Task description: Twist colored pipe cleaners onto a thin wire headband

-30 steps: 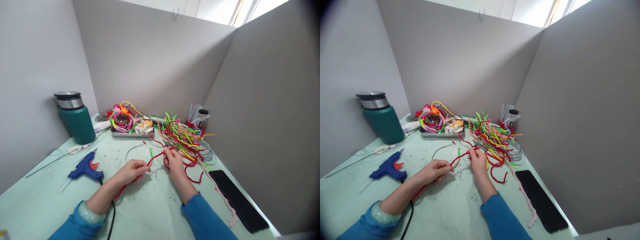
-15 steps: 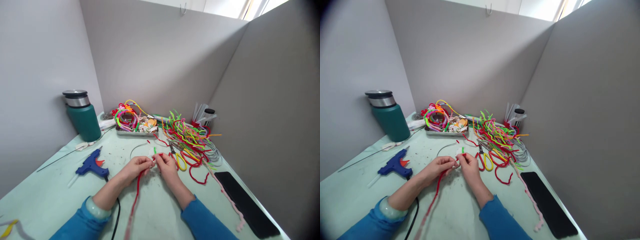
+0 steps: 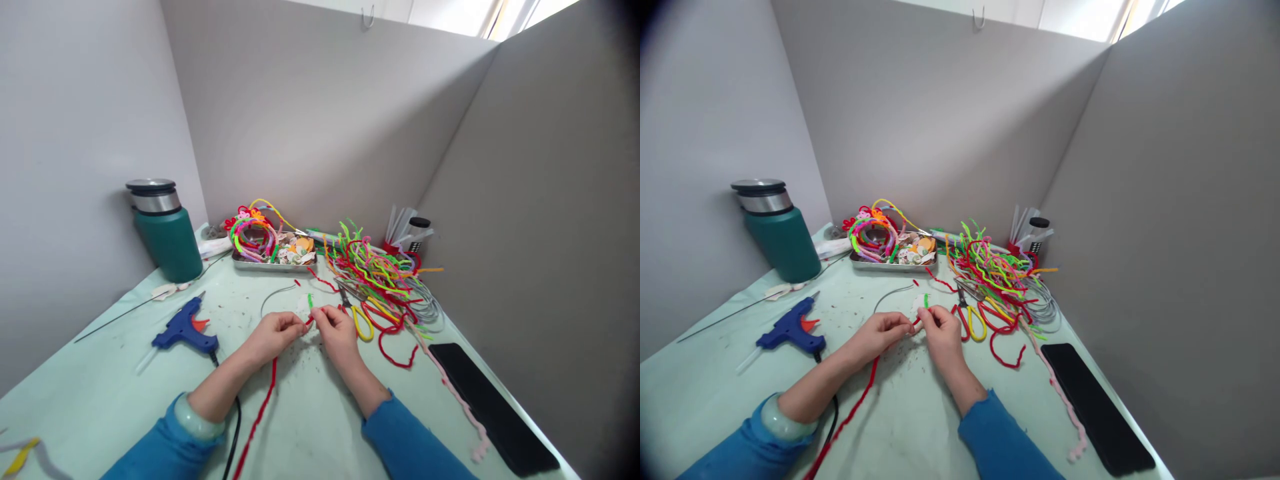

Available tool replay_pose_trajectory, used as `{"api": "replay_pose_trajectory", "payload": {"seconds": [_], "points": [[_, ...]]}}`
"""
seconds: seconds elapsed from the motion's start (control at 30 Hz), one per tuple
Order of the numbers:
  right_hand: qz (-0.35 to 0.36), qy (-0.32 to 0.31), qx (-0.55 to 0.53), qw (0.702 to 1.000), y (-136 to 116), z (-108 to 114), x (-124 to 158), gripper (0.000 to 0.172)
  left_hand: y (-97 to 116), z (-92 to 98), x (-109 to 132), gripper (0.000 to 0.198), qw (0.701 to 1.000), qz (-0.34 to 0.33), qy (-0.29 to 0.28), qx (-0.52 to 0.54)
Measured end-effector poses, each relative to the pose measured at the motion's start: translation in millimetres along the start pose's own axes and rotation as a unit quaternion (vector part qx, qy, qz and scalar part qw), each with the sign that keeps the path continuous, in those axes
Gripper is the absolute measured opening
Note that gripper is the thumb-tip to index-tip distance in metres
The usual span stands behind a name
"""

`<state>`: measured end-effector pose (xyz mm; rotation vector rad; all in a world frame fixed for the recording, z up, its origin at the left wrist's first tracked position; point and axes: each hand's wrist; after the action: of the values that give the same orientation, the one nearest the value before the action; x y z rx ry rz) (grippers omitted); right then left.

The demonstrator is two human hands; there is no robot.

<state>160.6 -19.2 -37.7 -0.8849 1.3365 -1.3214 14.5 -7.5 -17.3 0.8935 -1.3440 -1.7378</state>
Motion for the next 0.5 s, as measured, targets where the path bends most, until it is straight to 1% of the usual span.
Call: {"api": "replay_pose_trajectory", "payload": {"seconds": [0.07,0.2,0.33,0.4,0.5], "points": [[-0.008,0.002,-0.001,1.0,-0.6,0.2,-1.1,0.031,0.2,1.0,0.0,0.036,1.0,0.014,0.0,0.014],[-0.026,-0.008,-0.027,0.999,-1.5,1.0,-1.8,0.025,-1.7,3.1,-1.0,0.036,0.999,0.035,0.019,0.032],[-0.027,-0.007,-0.017,0.999,0.3,4.7,-3.0,0.028,-2.6,2.9,-1.1,0.036,0.999,0.032,0.018,0.036],[-0.026,0.011,-0.005,1.0,2.1,8.4,-5.7,0.029,-2.5,2.4,-0.5,0.037,0.999,0.025,0.008,0.045],[-0.04,0.072,-0.03,0.996,3.9,17.8,-12.9,0.03,-3.6,2.5,0.6,0.041,0.998,0.021,-0.02,0.054]]}}
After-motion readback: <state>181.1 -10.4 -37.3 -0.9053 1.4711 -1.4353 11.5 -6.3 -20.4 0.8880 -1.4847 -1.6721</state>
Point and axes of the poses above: each hand's wrist, its own x-axis away from the middle knuckle, its own z-axis out of the back of the hand, y = z × x, and after that the axes turned 10 degrees about -z, right-handed
